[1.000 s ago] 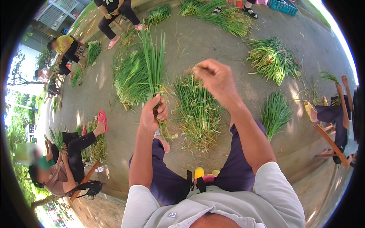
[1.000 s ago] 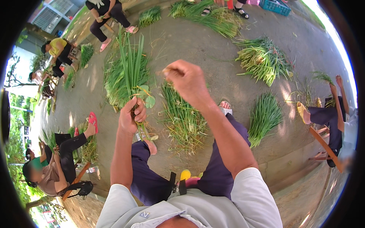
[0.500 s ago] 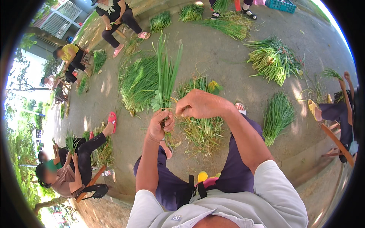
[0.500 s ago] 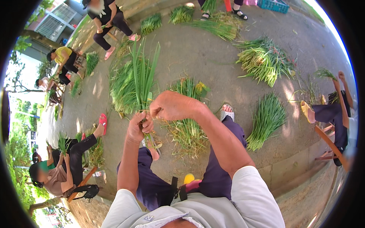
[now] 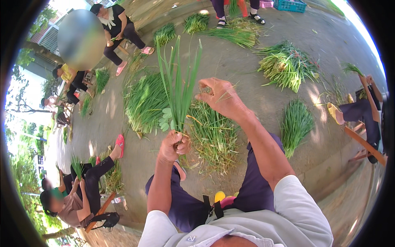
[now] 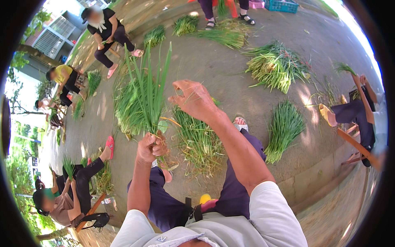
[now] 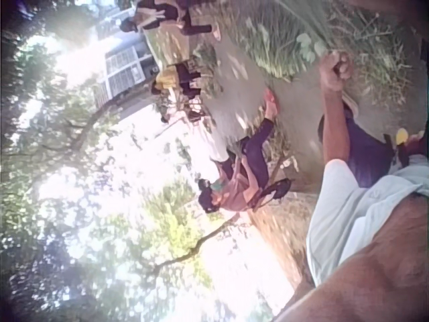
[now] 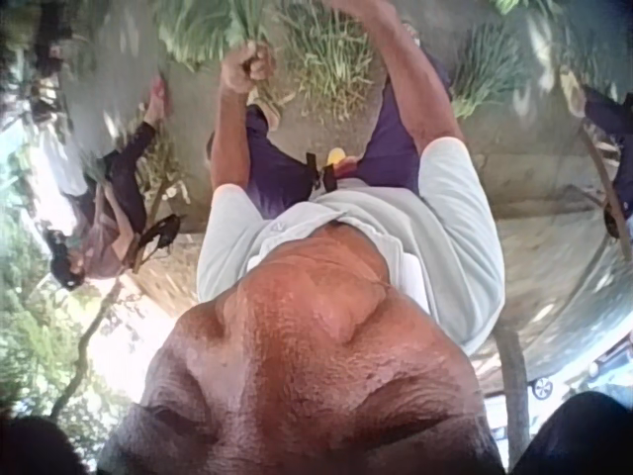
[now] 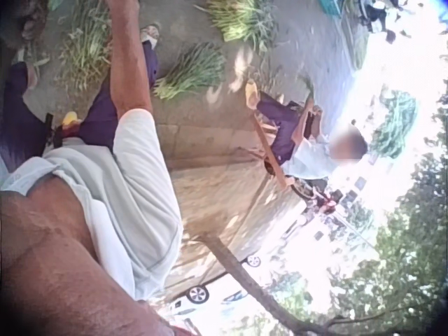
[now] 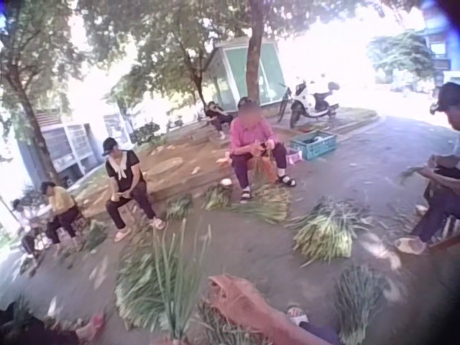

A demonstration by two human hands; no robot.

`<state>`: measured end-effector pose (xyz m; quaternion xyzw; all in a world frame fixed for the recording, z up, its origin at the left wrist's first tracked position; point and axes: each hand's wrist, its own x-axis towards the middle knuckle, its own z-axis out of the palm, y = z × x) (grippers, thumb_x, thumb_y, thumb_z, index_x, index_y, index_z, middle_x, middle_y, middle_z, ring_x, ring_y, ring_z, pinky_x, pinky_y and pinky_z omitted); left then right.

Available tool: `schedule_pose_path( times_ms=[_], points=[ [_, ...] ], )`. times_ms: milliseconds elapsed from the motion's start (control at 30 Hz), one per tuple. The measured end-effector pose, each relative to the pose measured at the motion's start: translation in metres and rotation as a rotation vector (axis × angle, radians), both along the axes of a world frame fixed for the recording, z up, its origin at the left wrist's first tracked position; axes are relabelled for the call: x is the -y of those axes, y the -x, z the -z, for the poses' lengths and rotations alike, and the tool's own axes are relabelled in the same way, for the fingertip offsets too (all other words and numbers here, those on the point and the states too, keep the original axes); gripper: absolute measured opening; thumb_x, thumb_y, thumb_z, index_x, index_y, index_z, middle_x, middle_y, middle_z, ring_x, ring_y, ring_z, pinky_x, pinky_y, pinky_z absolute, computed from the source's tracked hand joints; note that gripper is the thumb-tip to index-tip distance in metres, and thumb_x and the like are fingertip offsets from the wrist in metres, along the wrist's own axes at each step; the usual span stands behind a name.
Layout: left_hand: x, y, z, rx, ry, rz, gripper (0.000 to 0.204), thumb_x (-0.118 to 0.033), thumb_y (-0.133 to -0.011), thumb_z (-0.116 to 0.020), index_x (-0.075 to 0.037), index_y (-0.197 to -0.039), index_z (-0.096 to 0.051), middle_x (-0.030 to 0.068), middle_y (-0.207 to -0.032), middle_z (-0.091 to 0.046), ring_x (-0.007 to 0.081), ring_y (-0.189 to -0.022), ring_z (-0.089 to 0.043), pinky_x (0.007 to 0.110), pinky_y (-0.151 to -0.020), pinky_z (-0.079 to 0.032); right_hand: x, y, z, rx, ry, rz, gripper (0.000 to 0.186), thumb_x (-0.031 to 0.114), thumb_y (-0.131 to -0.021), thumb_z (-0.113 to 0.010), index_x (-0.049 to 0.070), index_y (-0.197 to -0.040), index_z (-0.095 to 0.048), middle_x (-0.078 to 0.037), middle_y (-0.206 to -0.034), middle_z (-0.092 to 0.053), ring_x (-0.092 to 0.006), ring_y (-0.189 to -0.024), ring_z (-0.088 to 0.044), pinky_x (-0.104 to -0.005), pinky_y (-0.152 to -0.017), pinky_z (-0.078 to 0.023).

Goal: The person sorts green stalks into bunches and ties each bunch with a thin strand of plant material by hand.

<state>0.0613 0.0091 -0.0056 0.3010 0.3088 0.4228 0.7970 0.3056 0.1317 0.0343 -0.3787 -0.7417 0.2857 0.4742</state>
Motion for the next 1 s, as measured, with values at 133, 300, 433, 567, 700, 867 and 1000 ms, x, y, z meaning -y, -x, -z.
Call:
schedule_pose_path(
  times_ms=[133, 300, 433, 567, 700, 867, 1000],
  points=[
    [0.003, -0.008, 0.001, 0.006, 0.019, 0.072, 0.033, -0.035, -0.092, -0.067, -0.006, -0.081, -0.057, -0.0013, -0.055, -0.040, 0.0093, -0.042, -0.032, 0.028, -0.043, -0.023, 0.007, -0.005, -0.026, -0.182, 0.222, -0.012, 0.044, 0.016, -0.082, -0.078, -0.003, -0.117, -0.062, -0.018, -0.099, -0.069, -0.0253, -0.080, -0.071, -0.0372, -0.070, -0.053],
    [0.006, -0.020, 0.009, 0.027, 0.050, 0.145, 0.032, -0.036, -0.092, -0.067, -0.007, -0.081, -0.057, -0.0016, -0.054, -0.040, 0.0094, -0.040, -0.032, 0.028, -0.041, -0.023, 0.004, -0.008, -0.021, -0.305, 0.267, -0.132, 0.032, 0.006, -0.090, -0.068, 0.003, -0.122, -0.063, -0.001, -0.082, -0.066, -0.0087, -0.062, -0.059, -0.0243, -0.055, -0.047],
    [0.008, -0.030, 0.007, 0.050, 0.079, 0.181, 0.032, -0.036, -0.092, -0.066, -0.008, -0.081, -0.057, -0.0021, -0.054, -0.039, 0.0091, -0.039, -0.030, 0.028, -0.040, -0.022, 0.003, -0.015, -0.019, -0.513, 0.464, -0.255, 0.017, 0.006, -0.087, -0.068, 0.000, -0.103, -0.068, -0.005, -0.073, -0.065, -0.0097, -0.058, -0.057, -0.0281, -0.049, -0.045],
    [0.014, -0.033, 0.002, 0.067, 0.085, 0.184, 0.032, -0.037, -0.092, -0.066, -0.009, -0.081, -0.058, -0.0027, -0.052, -0.037, 0.0085, -0.039, -0.030, 0.027, -0.040, -0.020, 0.006, -0.014, -0.023, -0.487, 0.509, -0.240, 0.008, 0.002, -0.090, -0.061, -0.001, -0.095, -0.067, -0.001, -0.073, -0.063, -0.0080, -0.058, -0.057, -0.0234, -0.049, -0.045],
    [0.023, -0.025, -0.003, 0.038, 0.080, 0.181, 0.030, -0.036, -0.093, -0.066, -0.009, -0.081, -0.059, -0.0033, -0.052, -0.036, 0.0083, -0.040, -0.030, 0.027, -0.040, -0.020, 0.004, -0.013, -0.013, -0.478, 0.455, -0.268, 0.006, 0.003, -0.090, -0.062, -0.001, -0.092, -0.067, -0.003, -0.073, -0.064, -0.0084, -0.057, -0.058, -0.0235, -0.047, -0.045],
    [0.027, -0.019, -0.003, 0.017, 0.103, 0.133, 0.032, -0.036, -0.093, -0.065, -0.008, -0.079, -0.060, -0.0036, -0.051, -0.036, 0.0084, -0.040, -0.031, 0.026, -0.041, -0.021, -0.005, -0.004, -0.005, -0.487, 0.479, -0.098, 0.006, 0.004, -0.090, -0.064, -0.001, -0.092, -0.068, -0.005, -0.071, -0.064, -0.0100, -0.051, -0.057, -0.0243, -0.043, -0.044],
    [0.031, -0.011, -0.006, -0.012, 0.123, 0.130, 0.035, -0.038, -0.093, -0.066, -0.006, -0.077, -0.060, -0.0031, -0.052, -0.038, 0.0083, -0.041, -0.031, 0.026, -0.041, -0.022, -0.010, -0.006, -0.008, -0.649, 0.499, 0.009, 0.012, 0.008, -0.091, -0.067, -0.003, -0.095, -0.067, -0.006, -0.065, -0.063, -0.0106, -0.048, -0.056, -0.0251, -0.042, -0.044]
  ],
)
